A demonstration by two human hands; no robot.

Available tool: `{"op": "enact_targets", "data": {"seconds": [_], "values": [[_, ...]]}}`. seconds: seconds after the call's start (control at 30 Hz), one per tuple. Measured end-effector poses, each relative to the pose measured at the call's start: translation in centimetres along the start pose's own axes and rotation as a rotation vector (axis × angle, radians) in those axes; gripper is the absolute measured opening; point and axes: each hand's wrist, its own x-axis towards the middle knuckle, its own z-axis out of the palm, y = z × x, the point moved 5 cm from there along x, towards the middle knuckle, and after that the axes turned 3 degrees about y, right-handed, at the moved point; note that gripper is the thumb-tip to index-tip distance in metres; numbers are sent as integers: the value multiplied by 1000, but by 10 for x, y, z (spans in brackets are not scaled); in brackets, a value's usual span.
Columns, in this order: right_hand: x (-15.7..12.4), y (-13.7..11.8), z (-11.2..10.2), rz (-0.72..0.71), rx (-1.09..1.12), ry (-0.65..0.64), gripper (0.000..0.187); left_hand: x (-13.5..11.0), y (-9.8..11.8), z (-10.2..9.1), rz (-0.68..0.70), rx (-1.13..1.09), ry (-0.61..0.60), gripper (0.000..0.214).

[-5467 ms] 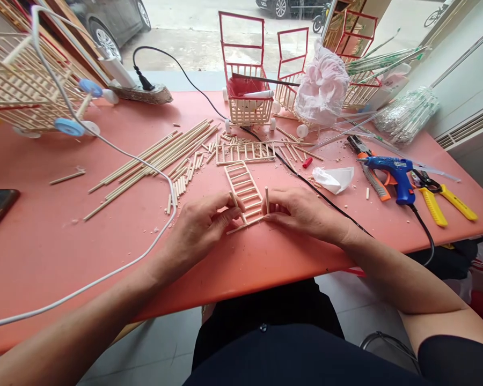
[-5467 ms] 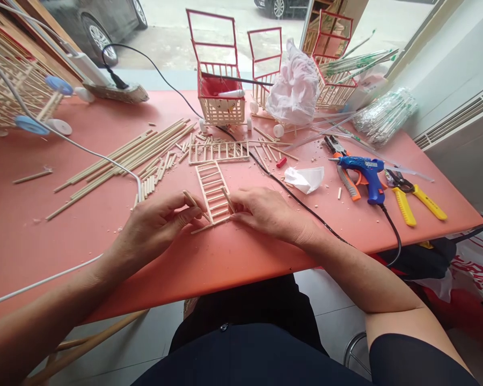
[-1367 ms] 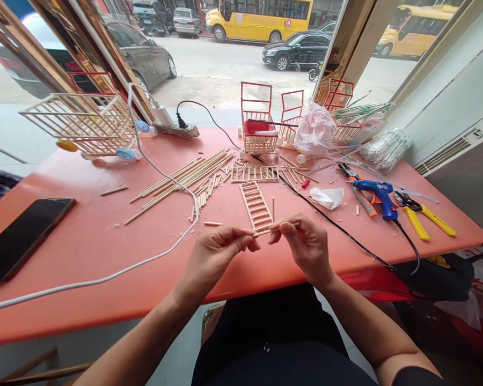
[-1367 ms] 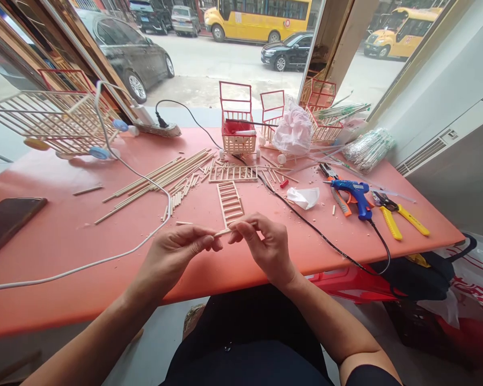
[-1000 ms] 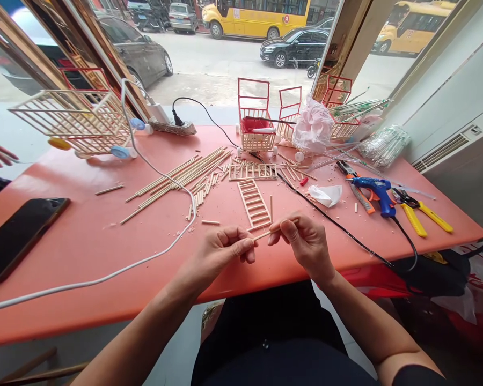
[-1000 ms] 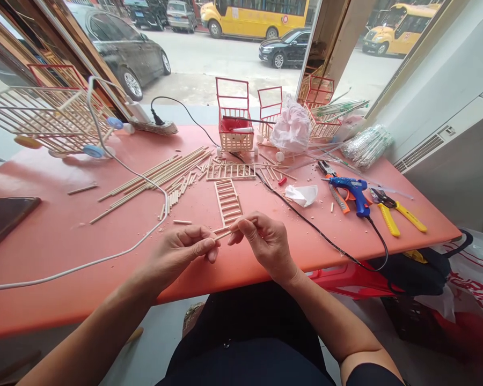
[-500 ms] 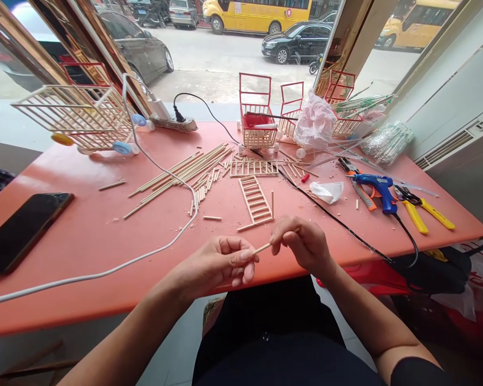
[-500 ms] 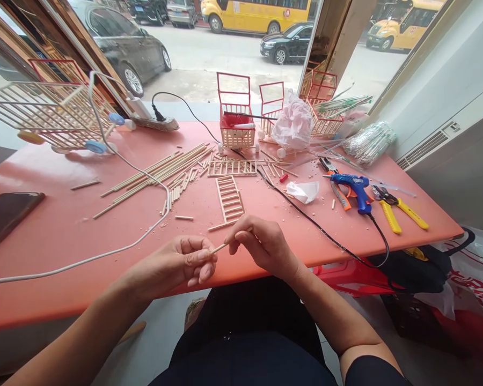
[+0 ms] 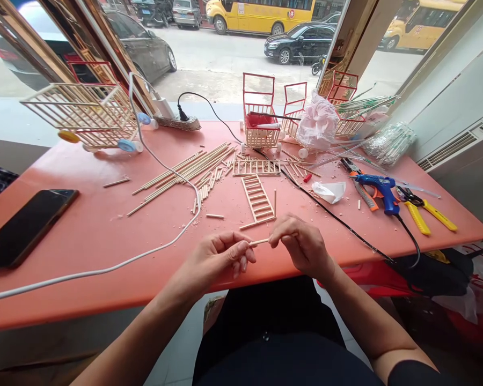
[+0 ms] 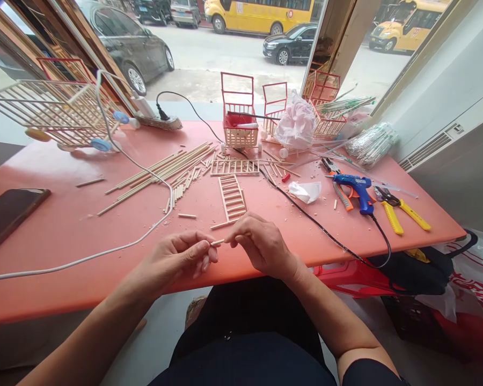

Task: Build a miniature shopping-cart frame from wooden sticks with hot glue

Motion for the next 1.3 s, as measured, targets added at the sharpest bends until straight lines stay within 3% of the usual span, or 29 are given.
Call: {"op": "enact_targets", "data": {"seconds": [0.13,0.4,0.5,0.67,0.73,0.87,1.13,1.2,1.3], "values": [[0,-7,4,-127,-105,-42,17,-1,1,-1,15,86,-2,29],[-6,-20,13,-381,-304,-101,13,1,0,-1,97,7,152,25],[-6,-19,10,-310,-243,-50,13,2,-4,1,68,-77,154,28],[-2,-4,-3,83,-39,126,20,2,-3,4,97,-74,104,24],[-2,-1,-5,163,-7,147,22,2,-2,5,102,-33,108,22],[-2,-1,-5,171,10,155,20,-1,2,9,123,42,194,16],[-5,-12,-1,-20,-74,166,17,-6,5,14,259,162,367,16],[-5,-12,-1,8,-65,173,16,-5,6,12,275,201,377,15],[-5,-1,-4,200,50,221,18,-6,9,12,290,279,391,12]]}}
